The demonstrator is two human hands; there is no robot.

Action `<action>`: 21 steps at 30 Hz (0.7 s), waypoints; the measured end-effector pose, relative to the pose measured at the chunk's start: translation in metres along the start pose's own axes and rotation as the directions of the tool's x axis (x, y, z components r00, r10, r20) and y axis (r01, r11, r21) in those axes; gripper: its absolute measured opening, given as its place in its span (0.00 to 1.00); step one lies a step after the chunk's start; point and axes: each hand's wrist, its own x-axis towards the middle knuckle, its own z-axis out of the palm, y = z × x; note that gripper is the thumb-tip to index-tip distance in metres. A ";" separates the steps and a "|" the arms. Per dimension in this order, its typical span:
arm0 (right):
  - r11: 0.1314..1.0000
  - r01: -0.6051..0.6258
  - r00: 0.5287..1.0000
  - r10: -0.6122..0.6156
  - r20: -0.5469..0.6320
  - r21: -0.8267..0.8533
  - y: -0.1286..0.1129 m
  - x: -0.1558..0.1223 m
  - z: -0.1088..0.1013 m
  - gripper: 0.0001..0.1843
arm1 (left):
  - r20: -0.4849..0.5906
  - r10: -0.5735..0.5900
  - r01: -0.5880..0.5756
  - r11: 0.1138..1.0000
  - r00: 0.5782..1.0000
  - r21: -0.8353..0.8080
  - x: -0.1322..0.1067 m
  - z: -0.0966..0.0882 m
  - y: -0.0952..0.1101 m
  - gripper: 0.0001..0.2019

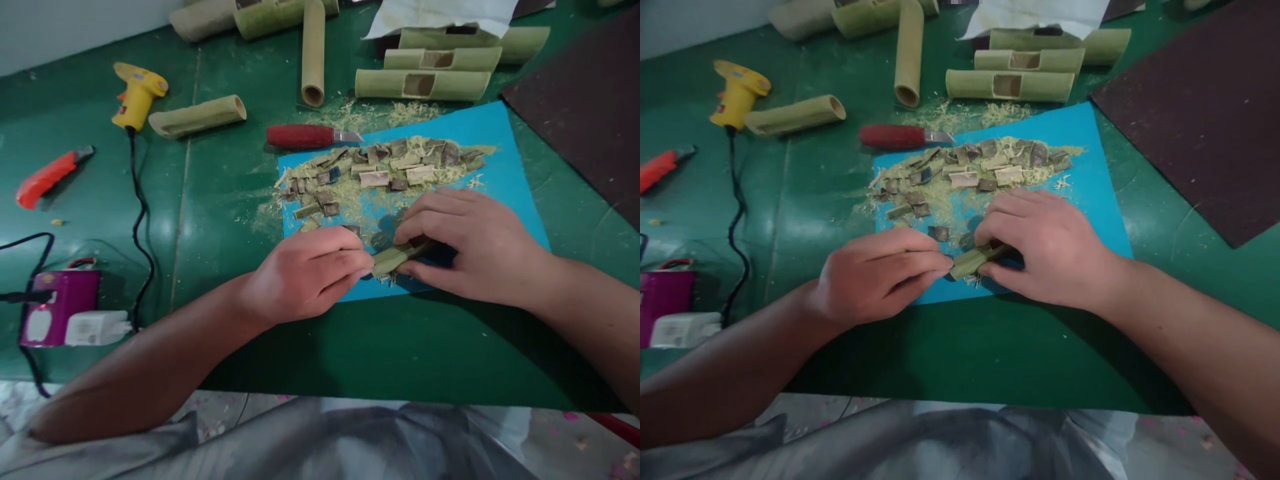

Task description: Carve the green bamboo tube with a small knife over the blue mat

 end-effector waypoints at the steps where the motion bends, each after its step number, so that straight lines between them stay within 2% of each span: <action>1: 1.000 -0.003 1.000 0.003 0.005 0.001 0.000 0.000 0.000 0.08 | 0.002 0.000 0.000 1.000 1.000 -0.009 0.001 0.000 0.000 0.06; 9: 1.000 -0.011 1.000 0.011 0.010 0.011 -0.001 0.000 -0.001 0.06 | 0.011 0.003 -0.002 1.000 1.000 -0.027 0.004 0.000 0.000 0.07; 15: 0.999 -0.027 1.000 0.026 0.018 0.030 -0.001 0.001 -0.001 0.07 | 0.077 -0.019 0.021 1.000 0.997 -0.023 0.003 -0.004 0.001 0.08; 21: 1.000 -0.020 1.000 0.019 0.025 0.023 0.000 0.000 0.000 0.06 | 0.051 -0.077 0.081 0.993 0.996 -0.086 0.003 0.000 0.003 0.08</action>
